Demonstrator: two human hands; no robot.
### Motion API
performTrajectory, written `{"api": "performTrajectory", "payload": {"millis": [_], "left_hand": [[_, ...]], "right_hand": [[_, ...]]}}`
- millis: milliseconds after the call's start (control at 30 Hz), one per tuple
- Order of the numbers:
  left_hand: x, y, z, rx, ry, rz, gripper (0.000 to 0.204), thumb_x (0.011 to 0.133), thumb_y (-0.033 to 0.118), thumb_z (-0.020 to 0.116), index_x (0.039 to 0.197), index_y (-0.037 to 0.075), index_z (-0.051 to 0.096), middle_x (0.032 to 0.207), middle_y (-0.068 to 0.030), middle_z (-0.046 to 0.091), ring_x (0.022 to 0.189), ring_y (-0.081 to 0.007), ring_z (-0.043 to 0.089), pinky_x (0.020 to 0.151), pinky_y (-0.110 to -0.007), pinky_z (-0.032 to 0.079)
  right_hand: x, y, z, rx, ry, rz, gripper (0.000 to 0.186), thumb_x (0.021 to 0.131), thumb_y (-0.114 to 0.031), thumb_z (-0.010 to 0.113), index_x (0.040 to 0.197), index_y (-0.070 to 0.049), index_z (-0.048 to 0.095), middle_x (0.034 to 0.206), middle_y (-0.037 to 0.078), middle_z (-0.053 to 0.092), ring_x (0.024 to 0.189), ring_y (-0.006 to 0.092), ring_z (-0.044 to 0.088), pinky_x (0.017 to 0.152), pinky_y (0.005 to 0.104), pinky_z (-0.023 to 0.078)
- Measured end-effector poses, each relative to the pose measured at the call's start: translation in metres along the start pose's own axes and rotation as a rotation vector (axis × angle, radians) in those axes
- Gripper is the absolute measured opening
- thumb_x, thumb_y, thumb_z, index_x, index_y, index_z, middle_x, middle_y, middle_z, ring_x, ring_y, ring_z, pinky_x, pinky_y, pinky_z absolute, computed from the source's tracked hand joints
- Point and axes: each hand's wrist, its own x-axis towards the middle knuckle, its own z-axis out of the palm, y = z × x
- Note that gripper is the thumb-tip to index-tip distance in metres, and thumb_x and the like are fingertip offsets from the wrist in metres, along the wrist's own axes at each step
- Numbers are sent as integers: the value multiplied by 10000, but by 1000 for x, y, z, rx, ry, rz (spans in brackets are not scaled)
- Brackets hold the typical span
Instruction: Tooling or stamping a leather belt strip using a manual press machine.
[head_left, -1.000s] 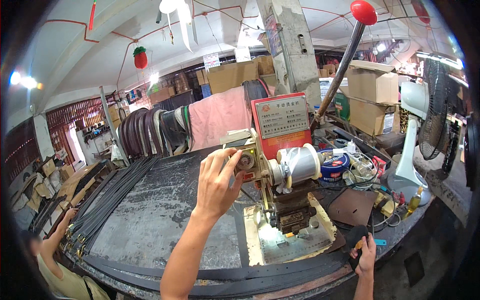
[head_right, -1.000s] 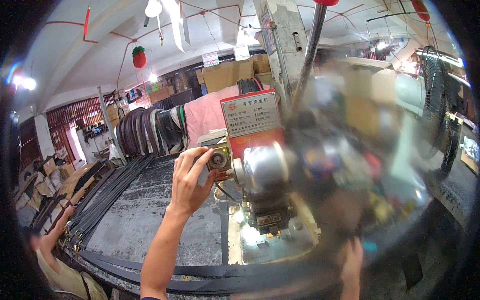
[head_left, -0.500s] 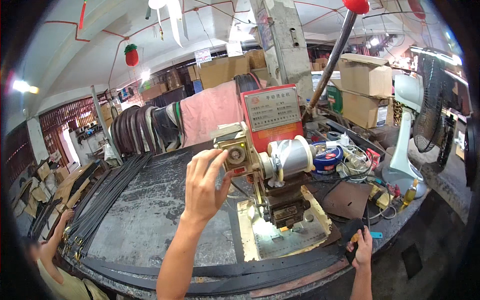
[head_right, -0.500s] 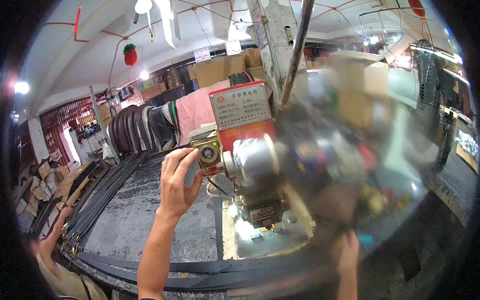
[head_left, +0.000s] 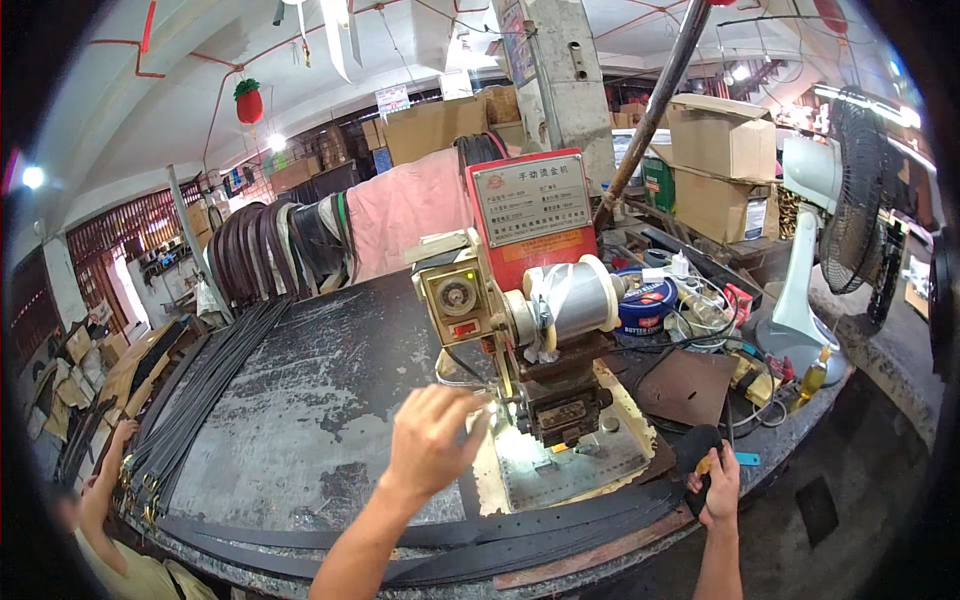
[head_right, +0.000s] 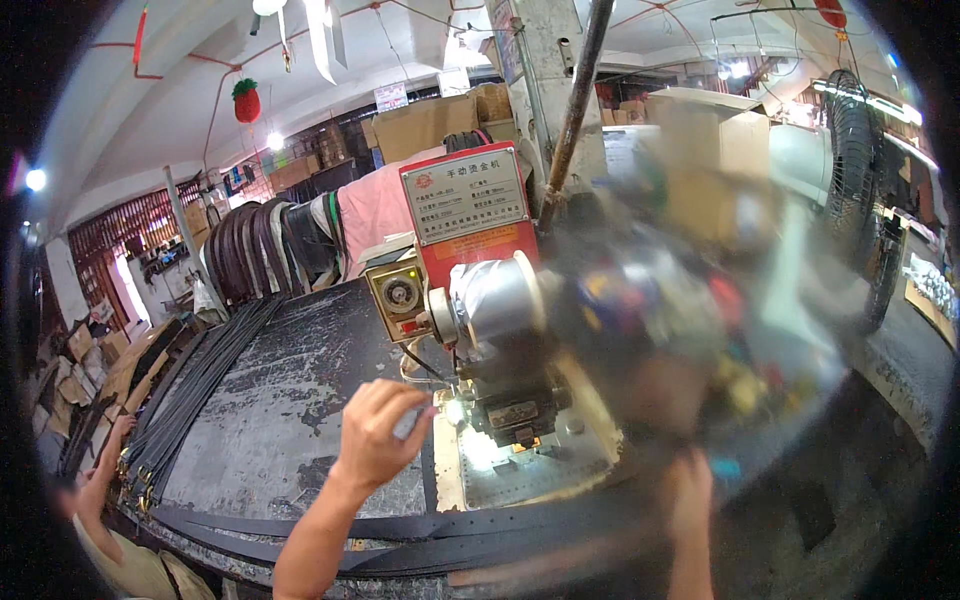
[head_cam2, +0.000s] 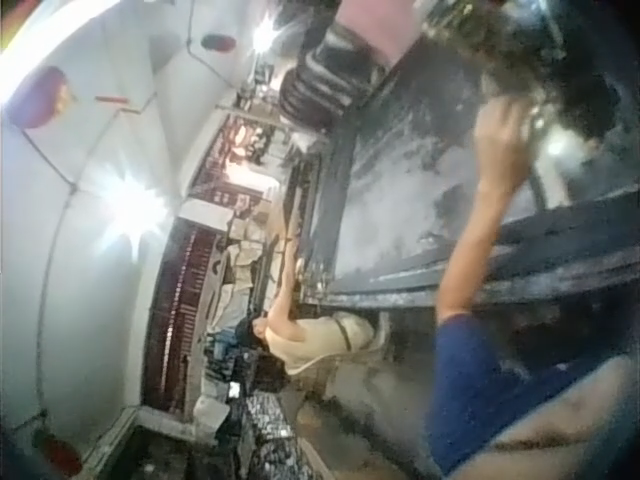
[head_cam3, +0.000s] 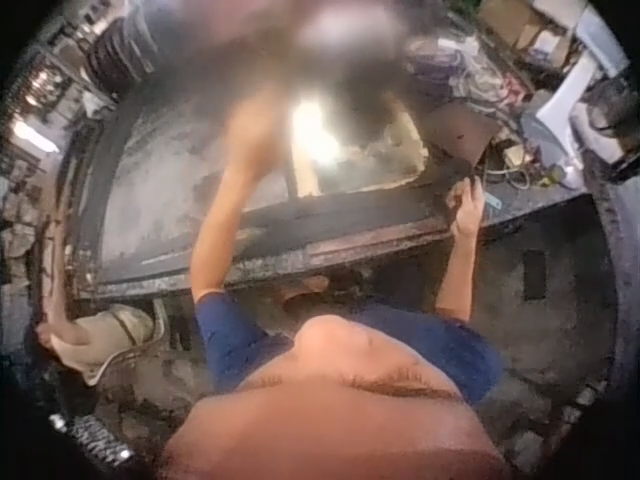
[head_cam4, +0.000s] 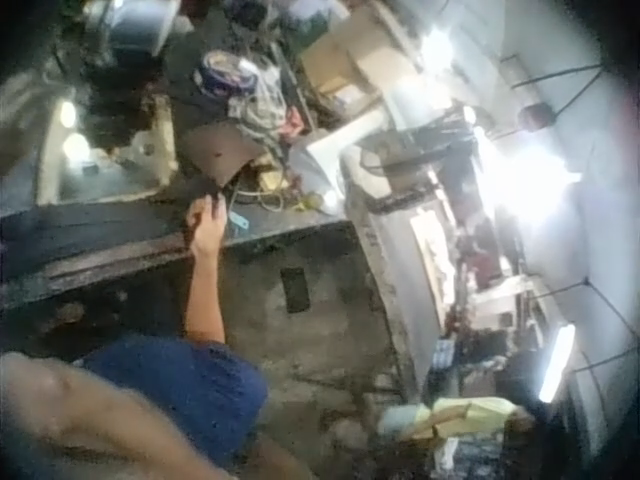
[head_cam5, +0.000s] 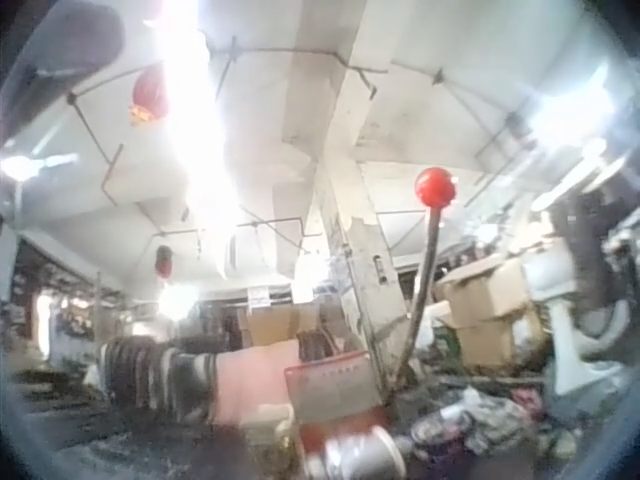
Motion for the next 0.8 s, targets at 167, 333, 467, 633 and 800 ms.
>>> {"api": "performTrajectory", "payload": {"millis": [167,333,467,633,800], "left_hand": [[-27,51,27,169,60,-149,962,754,486,879,1438,-23,434,1383,-220,482,1306,-390,455,1086,-522,365],[-31,47,52,218,10,-204,1319,714,600,877,1561,-73,123,1504,-308,279,1432,-464,275,1172,-581,244],[-32,45,59,186,16,-248,1303,722,558,886,1569,-66,119,1528,-309,255,1452,-466,245,1187,-579,219],[-34,44,65,163,55,-276,1178,758,576,842,1546,-53,235,1521,-267,306,1446,-452,266,1169,-573,236],[-32,44,66,152,-14,-335,1262,730,475,897,1585,-39,124,1568,-283,225,1480,-443,218,1204,-555,201]], "right_hand": [[2,2,8,25,2,3,85,1089,-179,538,1108,-124,476,778,8,489,534,121,456,492,274,399],[0,1,11,63,-40,-25,70,1091,-172,527,1092,-116,484,778,8,493,536,113,456,498,270,407],[0,1,11,-19,45,-38,60,1092,-166,521,1087,-115,489,764,5,491,532,106,454,494,265,403],[-4,-2,14,111,-44,-11,68,1092,-167,520,1086,-102,501,735,1,499,526,94,458,485,252,394],[-4,-3,17,35,22,-19,72,1091,-165,520,1115,-98,517,735,0,508,530,93,466,488,251,397]]}}
